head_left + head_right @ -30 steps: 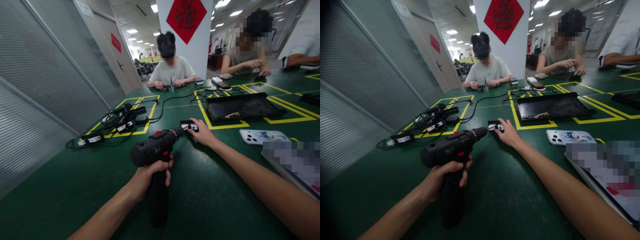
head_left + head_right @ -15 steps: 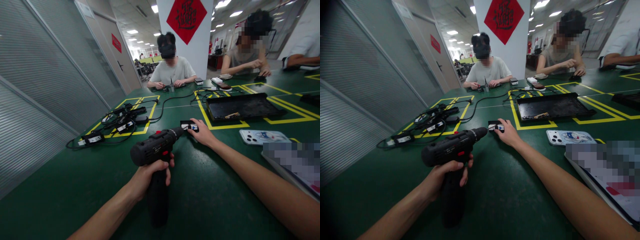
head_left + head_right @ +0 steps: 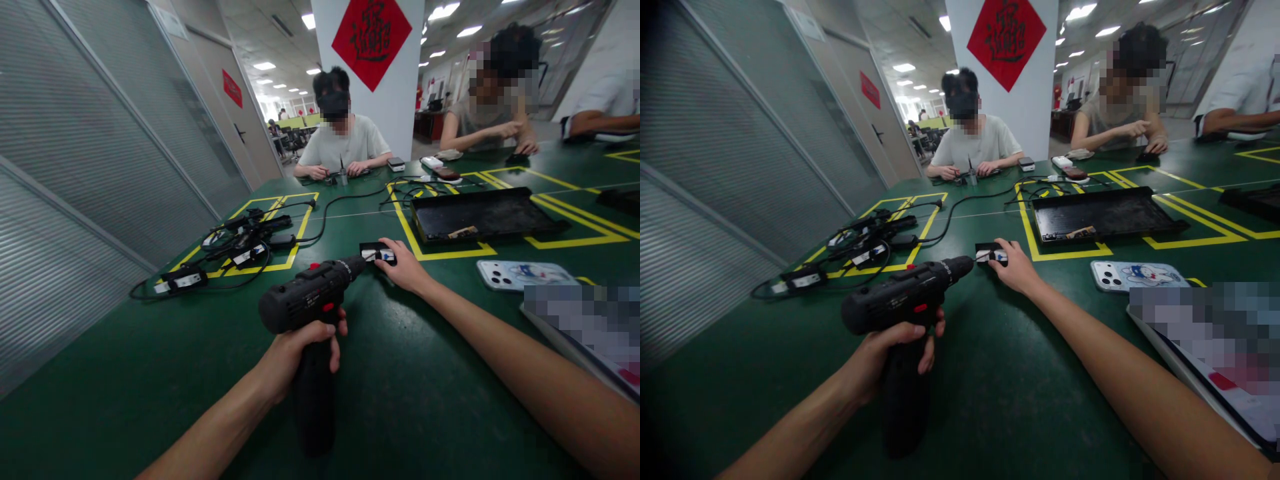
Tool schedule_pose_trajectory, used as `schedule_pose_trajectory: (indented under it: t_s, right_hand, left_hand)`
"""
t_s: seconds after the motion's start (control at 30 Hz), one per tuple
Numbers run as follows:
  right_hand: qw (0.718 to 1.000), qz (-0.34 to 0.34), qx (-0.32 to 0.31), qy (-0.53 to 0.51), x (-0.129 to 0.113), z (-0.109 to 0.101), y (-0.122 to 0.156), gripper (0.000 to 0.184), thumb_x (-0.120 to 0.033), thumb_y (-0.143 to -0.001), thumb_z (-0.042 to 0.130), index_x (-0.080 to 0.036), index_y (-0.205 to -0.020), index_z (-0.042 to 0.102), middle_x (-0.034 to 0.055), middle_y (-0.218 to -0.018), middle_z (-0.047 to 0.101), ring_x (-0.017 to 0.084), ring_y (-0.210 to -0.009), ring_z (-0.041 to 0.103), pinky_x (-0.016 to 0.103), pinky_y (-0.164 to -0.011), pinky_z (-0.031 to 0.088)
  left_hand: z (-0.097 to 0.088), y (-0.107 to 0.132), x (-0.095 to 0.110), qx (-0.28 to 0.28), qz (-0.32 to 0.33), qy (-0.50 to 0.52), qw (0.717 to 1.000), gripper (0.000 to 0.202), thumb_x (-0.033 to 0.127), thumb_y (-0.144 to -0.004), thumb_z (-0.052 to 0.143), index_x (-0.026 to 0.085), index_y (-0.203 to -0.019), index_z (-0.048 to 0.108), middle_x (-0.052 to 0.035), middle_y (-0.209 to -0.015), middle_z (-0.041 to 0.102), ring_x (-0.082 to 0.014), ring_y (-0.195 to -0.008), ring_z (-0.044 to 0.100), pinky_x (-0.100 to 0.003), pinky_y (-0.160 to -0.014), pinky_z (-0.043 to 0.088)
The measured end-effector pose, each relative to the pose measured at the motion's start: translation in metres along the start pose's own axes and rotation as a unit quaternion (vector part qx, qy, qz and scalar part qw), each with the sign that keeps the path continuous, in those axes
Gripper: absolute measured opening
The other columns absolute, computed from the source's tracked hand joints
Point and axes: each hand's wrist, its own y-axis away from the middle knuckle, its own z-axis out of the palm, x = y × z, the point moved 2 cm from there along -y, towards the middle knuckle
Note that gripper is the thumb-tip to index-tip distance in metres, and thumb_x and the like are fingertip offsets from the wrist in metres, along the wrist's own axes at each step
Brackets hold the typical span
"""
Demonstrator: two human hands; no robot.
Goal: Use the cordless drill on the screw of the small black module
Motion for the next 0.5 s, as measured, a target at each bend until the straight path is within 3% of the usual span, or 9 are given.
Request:
schedule_pose_trajectory:
  t_s: [0.5]
  right_hand:
    - [1.0,-0.002,0.003,0.0,0.0002,0.0009,0.0013,0.052,-0.036,-0.081,0.057,-0.025,-0.13,0.044,0.0088,-0.116,0.05,0.024,-0.106,0.054,0.039,-0.094,0.043]
  left_hand:
    - [-0.0035,-0.0014,-0.0077,0.011,-0.009,0.026,1.0,0.018,0.022,-0.08,0.05,0.014,-0.095,0.054,-0.0005,-0.079,0.053,-0.0107,-0.052,0.056,-0.028,-0.057,0.044]
